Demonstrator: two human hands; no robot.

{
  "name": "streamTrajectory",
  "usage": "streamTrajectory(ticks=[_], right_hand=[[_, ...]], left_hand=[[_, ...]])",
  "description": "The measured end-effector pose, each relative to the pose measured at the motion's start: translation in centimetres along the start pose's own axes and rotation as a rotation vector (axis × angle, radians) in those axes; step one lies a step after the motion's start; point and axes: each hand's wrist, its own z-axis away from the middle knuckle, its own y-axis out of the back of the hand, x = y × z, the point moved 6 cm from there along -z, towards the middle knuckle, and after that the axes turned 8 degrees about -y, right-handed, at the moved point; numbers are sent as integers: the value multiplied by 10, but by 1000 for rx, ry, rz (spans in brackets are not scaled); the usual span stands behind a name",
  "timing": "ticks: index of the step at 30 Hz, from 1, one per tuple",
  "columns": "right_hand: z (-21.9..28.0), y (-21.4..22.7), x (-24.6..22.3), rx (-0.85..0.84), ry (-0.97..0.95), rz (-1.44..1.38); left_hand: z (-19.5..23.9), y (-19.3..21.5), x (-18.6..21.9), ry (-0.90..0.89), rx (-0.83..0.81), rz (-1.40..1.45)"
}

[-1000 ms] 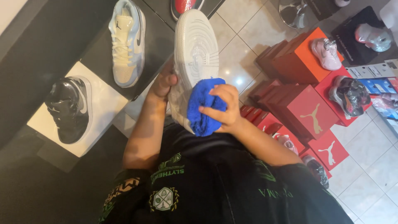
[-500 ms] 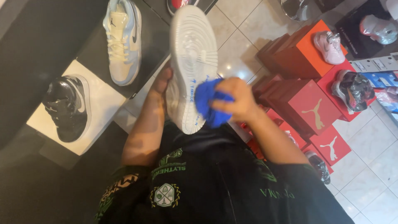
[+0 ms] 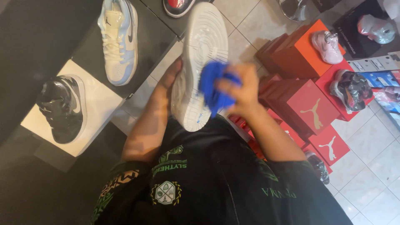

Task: Wiping a shoe and shoe boxes with a cloth to clean them.

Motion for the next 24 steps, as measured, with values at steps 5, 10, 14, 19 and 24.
streamTrajectory(ticks=[5, 10, 14, 19, 24], right_hand=[[-34, -14, -37, 23, -37, -126], [16, -31, -70, -67, 112, -213], [-8, -17, -38, -139, -61, -161], [-19, -13, -45, -109, -170, 29], [17, -22, -37, -333, -77, 7]], left_hand=[[-5, -64, 27, -70, -61, 75], [-6, 4, 41, -306, -69, -298], [-1, -42, 69, -250, 28, -515], [4, -69, 67, -258, 253, -697], [14, -87, 71, -283, 239, -841]])
